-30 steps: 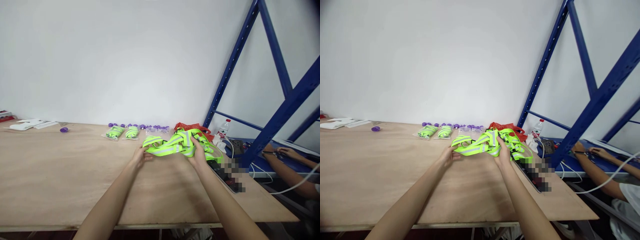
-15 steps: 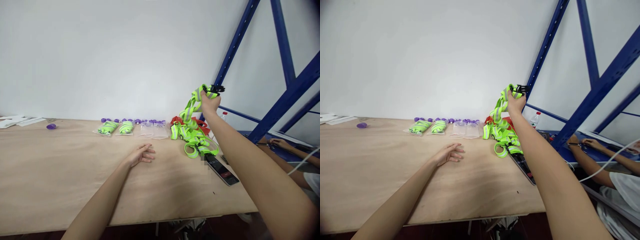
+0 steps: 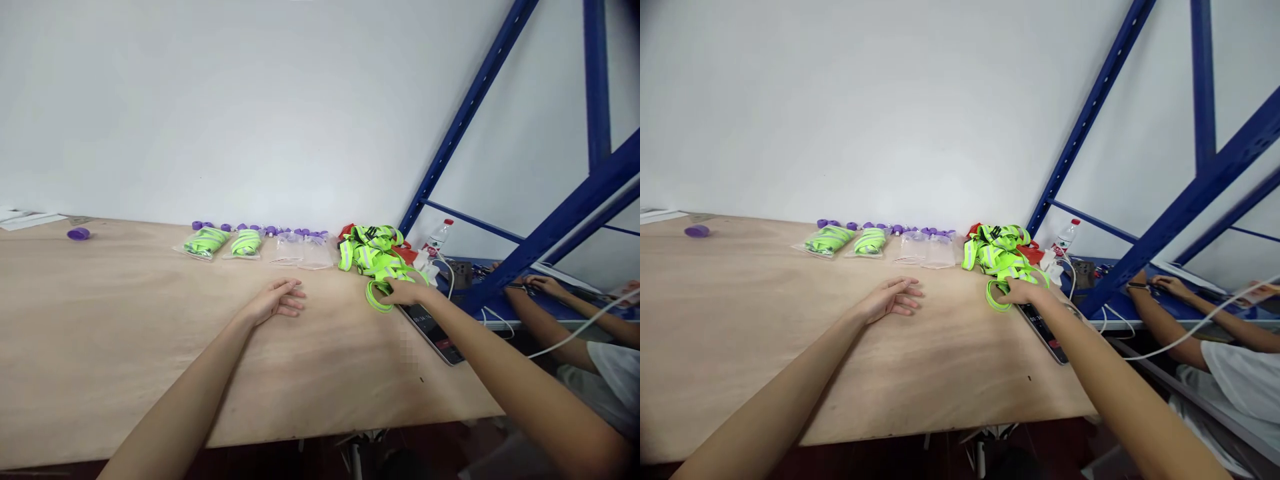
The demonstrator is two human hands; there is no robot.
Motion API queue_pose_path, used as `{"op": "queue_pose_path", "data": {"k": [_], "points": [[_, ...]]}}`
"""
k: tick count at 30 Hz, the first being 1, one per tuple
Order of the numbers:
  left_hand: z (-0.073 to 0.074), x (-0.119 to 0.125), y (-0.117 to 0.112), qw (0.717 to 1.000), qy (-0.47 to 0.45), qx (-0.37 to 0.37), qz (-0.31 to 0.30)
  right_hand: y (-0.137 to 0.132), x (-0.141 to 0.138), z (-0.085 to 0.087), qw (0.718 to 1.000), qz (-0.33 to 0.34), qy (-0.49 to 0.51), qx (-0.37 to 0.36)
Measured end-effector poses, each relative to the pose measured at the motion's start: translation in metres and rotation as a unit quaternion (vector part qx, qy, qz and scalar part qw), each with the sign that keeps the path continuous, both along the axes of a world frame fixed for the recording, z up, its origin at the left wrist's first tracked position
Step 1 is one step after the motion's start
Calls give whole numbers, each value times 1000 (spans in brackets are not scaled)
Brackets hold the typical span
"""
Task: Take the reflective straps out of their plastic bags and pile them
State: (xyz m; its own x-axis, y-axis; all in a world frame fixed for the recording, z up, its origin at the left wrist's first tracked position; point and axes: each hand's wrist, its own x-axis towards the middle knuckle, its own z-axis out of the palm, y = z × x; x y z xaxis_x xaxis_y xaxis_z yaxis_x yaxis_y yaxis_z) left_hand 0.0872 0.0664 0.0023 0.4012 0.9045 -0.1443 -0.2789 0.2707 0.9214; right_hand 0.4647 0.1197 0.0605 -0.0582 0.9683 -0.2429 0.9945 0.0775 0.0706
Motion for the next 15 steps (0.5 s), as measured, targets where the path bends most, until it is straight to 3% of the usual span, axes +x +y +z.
{"op": "queue_pose_path", "data": {"k": [3,12,15], "points": [[-1,0,1,1000,6,5,3,-2,-12,-11,999,-4,-29,-29],[-6,1,3,1000,16,21,-4,39,-25,-18,996,-33,-39,76],[-13,1,10,996,34,68,41,51,-32,-17,995,-25,-23,89]]}}
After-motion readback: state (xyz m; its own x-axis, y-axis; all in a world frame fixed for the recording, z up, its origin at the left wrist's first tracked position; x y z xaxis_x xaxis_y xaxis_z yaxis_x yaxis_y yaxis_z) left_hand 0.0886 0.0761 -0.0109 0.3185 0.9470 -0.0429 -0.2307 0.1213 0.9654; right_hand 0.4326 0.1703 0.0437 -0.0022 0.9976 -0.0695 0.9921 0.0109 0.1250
